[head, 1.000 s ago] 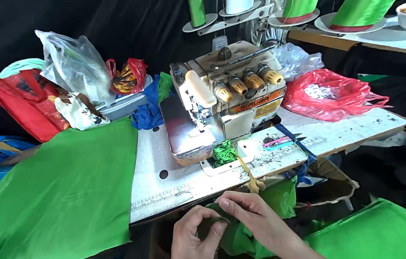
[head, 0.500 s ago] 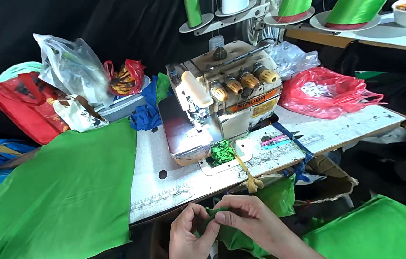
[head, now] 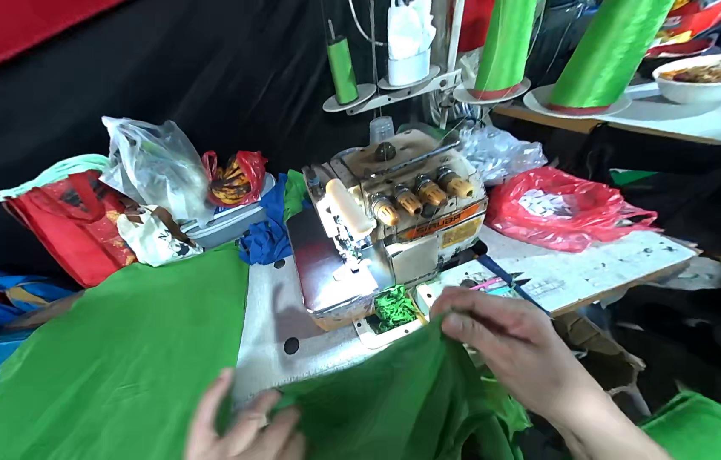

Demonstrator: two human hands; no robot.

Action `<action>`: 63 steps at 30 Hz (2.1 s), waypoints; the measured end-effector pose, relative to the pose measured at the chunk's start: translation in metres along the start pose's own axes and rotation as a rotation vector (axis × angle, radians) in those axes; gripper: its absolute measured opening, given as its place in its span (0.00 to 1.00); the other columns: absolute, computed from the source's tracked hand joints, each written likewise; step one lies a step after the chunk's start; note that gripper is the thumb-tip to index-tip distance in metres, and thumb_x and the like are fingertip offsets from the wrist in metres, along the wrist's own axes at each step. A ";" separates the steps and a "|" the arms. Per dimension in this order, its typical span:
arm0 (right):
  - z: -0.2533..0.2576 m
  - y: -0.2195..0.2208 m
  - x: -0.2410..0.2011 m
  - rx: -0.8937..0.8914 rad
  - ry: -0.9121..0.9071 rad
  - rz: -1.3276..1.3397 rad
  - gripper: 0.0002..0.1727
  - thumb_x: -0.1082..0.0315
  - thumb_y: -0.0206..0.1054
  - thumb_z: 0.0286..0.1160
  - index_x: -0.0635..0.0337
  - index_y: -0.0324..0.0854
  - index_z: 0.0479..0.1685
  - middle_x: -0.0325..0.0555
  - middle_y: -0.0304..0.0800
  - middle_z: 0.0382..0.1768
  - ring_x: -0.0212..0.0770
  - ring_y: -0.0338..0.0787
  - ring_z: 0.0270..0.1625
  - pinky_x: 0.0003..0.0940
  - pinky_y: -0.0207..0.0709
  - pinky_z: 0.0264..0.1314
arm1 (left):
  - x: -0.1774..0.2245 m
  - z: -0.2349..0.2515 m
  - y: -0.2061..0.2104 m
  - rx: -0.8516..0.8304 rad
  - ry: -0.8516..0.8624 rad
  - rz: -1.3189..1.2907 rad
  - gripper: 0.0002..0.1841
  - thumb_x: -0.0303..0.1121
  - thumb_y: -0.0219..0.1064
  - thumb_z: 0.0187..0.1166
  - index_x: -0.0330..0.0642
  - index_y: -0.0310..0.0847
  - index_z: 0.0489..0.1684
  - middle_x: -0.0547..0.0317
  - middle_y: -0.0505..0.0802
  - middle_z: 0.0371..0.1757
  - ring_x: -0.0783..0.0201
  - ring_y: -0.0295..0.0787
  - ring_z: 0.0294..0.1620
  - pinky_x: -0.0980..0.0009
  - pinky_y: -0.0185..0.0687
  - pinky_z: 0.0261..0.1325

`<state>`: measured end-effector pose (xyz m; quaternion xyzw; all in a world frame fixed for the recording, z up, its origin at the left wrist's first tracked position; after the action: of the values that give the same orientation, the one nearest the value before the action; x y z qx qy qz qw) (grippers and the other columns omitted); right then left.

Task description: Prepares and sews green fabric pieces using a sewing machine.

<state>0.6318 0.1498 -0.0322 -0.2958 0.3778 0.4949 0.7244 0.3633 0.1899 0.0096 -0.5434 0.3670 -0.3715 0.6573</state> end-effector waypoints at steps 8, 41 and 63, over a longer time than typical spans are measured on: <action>0.036 0.023 0.033 0.007 0.204 0.175 0.08 0.70 0.72 0.73 0.55 0.93 0.46 0.35 0.96 0.37 0.27 0.93 0.38 0.22 0.88 0.43 | -0.094 0.004 -0.065 0.034 0.011 0.050 0.20 0.41 0.59 0.90 0.30 0.89 0.42 0.36 0.94 0.46 0.39 0.91 0.52 0.37 0.65 0.74; 0.060 0.037 0.035 0.039 0.117 0.079 0.08 0.71 0.74 0.71 0.58 0.87 0.47 0.37 0.93 0.39 0.30 0.93 0.38 0.25 0.90 0.40 | -0.180 0.034 -0.010 0.432 -0.300 -0.768 0.12 0.26 0.75 0.69 0.43 0.89 0.50 0.75 0.95 0.43 0.80 0.91 0.45 0.78 0.89 0.54; 0.059 0.048 0.042 0.101 -0.101 -0.248 0.09 0.67 0.65 0.77 0.56 0.89 0.47 0.34 0.94 0.39 0.22 0.90 0.34 0.17 0.86 0.35 | -0.048 0.136 0.059 0.473 -0.186 -0.850 0.11 0.36 0.65 0.82 0.42 0.89 0.50 0.64 0.94 0.47 0.77 0.88 0.52 0.75 0.82 0.60</action>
<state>0.6110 0.2343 -0.0381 -0.2781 0.3256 0.3961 0.8122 0.4675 0.3001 -0.0262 -0.5118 -0.0417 -0.6299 0.5828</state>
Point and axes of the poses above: each hand's wrist, its own z-axis towards the middle knuckle, its own y-axis out of the palm, x = y × z, the point moved 5 cm from there along z, towards the middle knuckle
